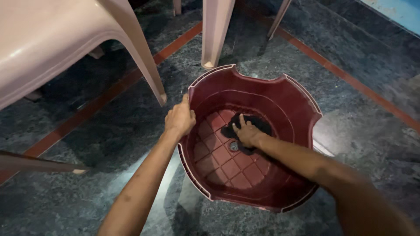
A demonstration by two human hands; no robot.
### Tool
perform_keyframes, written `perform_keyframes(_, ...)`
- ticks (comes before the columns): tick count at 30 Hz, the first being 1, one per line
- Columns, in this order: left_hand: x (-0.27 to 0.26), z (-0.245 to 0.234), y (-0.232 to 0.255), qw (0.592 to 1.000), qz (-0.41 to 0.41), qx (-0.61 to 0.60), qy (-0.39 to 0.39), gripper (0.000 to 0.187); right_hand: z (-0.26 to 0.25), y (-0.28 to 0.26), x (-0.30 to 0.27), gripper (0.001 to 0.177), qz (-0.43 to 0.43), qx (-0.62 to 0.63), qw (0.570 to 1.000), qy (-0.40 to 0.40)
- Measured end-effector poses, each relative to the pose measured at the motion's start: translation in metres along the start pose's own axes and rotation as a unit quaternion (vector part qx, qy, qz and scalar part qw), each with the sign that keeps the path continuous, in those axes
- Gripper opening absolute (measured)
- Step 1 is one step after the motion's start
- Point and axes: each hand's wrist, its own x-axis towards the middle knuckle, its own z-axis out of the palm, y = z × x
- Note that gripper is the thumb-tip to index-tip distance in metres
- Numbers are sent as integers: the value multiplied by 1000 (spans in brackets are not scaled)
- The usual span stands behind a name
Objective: The person wrings out a dark cloth in a red bucket, then wipes the seat, legs, and backrest of a beige plastic chair with the damp cloth. The person moves the chair slightly to reach different areas and continues wiping until the end of the clip.
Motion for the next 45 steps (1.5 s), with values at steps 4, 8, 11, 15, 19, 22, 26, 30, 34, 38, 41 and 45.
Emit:
perform_keyframes(4, -1, -3, 2, 1000, -11, 5, -3, 67, 7, 8, -4, 72, -133, -153, 976, 82)
perform_keyframes(8, -3, -6, 3, 1000, -15, 11, -3, 61, -39, 23, -32, 56, -86, 0, 996, 10)
perform_keyframes(11, -5, -4, 3, 999, -28, -13, 17, 58, -65, 32, -36, 48, 6, -7, 999, 50)
perform_keyframes(15, -1, -2, 1, 998, -41, -16, 39, 58, -69, 37, -23, 65, 52, 65, 990, 117)
perform_keyframes(19, 6, -3, -4, 999, -24, -9, 36, 60, -69, 18, -4, 89, 73, 112, 990, 41)
perform_keyframes(22, 6, -5, -4, 999, -18, -2, 29, 61, -65, 0, 3, 98, 79, 81, 993, 17)
perform_keyframes(26, 11, -5, -3, 999, -18, -13, 37, 56, -43, -3, 20, 100, 33, 34, 995, 83)
perform_keyframes(30, 12, -8, -5, 999, -22, -14, 21, 60, -42, 5, 39, 69, -1, -145, 986, 84)
perform_keyframes(34, 16, -8, -7, 1000, -16, -7, 17, 64, -58, 30, 32, 60, -44, 58, 987, 146)
perform_keyframes(38, 19, -5, -12, 1000, -5, -2, 21, 66, -59, 29, 6, 56, -80, 55, 995, 38)
perform_keyframes(41, 19, -5, -11, 1000, -2, -10, 26, 64, -29, 10, 5, 66, -112, -26, 986, 117)
perform_keyframes(45, 18, -11, -4, 1000, -15, -16, 19, 62, -6, -4, 27, 55, -74, -35, 991, 104)
